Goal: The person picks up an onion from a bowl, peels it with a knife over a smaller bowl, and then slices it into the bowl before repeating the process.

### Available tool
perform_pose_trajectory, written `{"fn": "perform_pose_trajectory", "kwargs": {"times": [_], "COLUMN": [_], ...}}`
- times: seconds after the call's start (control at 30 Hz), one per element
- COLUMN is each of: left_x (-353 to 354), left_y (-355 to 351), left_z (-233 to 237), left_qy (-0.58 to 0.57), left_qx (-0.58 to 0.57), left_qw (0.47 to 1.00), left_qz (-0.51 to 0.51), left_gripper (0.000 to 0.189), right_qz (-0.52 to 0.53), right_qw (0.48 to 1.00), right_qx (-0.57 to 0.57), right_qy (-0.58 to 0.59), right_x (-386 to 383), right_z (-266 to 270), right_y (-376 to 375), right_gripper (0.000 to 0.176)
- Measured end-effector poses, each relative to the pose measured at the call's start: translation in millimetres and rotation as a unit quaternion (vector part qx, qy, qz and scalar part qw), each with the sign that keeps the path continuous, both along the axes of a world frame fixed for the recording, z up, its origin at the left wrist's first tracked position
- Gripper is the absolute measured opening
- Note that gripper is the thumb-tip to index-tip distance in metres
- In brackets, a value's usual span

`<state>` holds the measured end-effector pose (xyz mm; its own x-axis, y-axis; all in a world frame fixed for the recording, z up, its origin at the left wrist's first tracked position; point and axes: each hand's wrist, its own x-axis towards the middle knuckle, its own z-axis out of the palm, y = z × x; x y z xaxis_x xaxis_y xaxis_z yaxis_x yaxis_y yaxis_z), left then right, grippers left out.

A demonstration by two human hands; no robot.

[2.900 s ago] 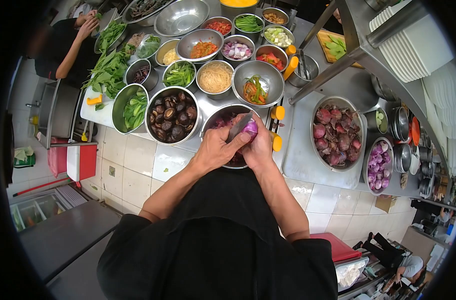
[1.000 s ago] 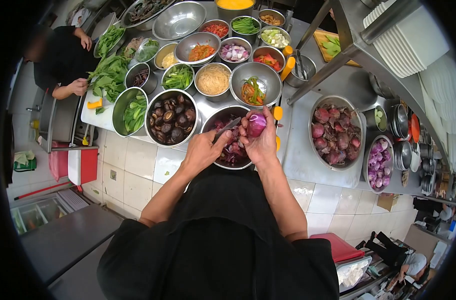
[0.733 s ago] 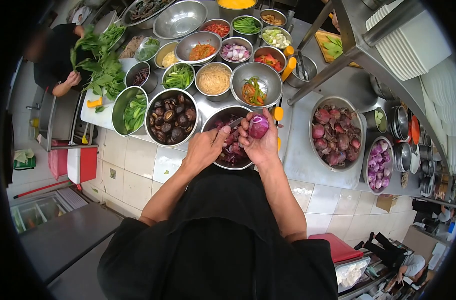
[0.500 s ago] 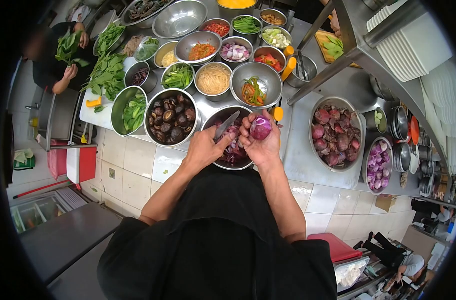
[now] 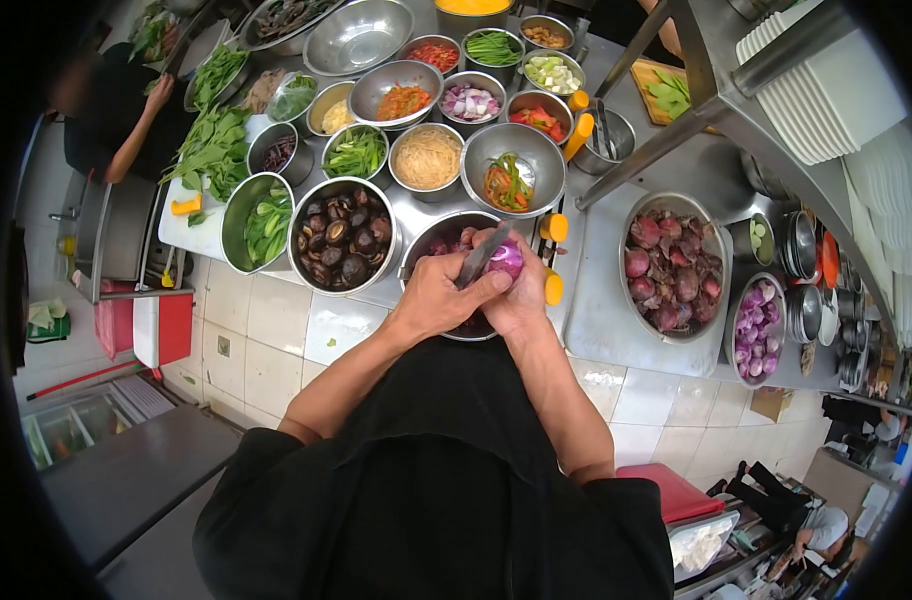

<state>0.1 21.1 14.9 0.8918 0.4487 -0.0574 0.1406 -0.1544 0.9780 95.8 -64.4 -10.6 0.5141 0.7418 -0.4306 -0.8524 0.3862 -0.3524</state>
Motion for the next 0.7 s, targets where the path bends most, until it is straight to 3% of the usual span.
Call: {"fn": "perform_pose_trajectory", "kwargs": {"times": [0.37, 0.47, 0.7], "left_x": [-0.5, -2.0, 4.0], "left_y": [2.1, 2.6, -7.1], "left_z": [-4.1, -2.2, -19.7], "left_qy": [-0.020, 0.010, -0.086], "left_qx": [-0.028, -0.039, -0.039], "left_qw": [0.999, 0.999, 0.994], "left_qz": [-0.002, -0.004, 0.062], "left_gripper": [0.066, 0.065, 0.058], "right_qz": [-0.005, -0.009, -0.047], "right_qw": [0.997, 0.995, 0.983], "right_qx": [-0.039, -0.063, -0.176], "right_qy": [-0.067, -0.079, -0.024], "right_x": [-0.5, -1.1, -4.3], "right_z": [-9.5, -3.6, 18.2], "right_y": [2.6, 2.1, 8.8], "right_gripper": [0.031, 0.036, 0.052]}}
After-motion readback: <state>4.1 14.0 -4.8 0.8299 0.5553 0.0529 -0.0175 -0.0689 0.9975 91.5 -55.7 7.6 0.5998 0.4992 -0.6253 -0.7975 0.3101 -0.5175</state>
